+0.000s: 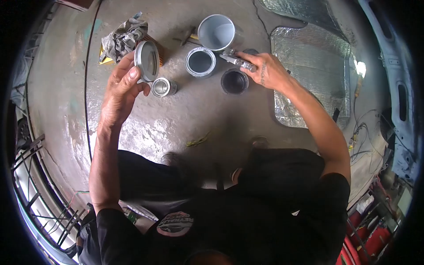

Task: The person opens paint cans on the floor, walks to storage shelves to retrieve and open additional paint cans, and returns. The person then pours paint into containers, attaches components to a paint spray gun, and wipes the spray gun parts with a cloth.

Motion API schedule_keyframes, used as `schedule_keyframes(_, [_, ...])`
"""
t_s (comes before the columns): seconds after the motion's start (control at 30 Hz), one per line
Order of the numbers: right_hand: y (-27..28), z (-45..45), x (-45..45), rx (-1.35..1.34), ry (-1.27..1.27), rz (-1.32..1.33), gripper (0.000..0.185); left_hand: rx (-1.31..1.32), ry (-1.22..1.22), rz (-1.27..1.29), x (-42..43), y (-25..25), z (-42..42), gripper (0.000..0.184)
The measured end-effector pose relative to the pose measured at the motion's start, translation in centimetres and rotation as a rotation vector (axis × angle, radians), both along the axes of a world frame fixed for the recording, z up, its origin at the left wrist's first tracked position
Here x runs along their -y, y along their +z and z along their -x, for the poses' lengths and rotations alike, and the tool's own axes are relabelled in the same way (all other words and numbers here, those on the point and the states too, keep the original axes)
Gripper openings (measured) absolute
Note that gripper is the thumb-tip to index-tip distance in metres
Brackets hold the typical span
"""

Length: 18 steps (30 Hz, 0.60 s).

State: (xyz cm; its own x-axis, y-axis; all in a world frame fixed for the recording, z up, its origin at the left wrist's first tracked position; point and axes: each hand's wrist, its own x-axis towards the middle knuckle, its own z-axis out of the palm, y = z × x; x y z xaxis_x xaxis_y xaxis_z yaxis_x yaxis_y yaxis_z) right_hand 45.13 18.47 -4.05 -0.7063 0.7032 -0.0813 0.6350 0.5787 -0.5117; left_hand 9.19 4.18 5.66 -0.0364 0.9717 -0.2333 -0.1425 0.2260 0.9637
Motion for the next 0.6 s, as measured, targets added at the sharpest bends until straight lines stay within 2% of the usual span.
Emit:
schedule_keyframes(0.07, [-0.3, -0.6, -0.5, 0.072, -0.027, -0.045, 0.049, 0.018, 0.025, -0.010, -0.1, 0.0, -0.3, 0.078])
schedule_keyframes(0.53, [-1.3, -1.1, -1.5, 0.303, -0.026, -0.015, 0.058, -0.074, -0.010, 0.001, -0.2, -1.1, 0.7, 0.079])
schedule_keyframes(0.6, [-0.9, -0.8, -1.5, 0.361, 0.007, -0.015, 0.067, -0.075, -0.001, 0.002, -0.2, -1.2, 0.8, 0.079])
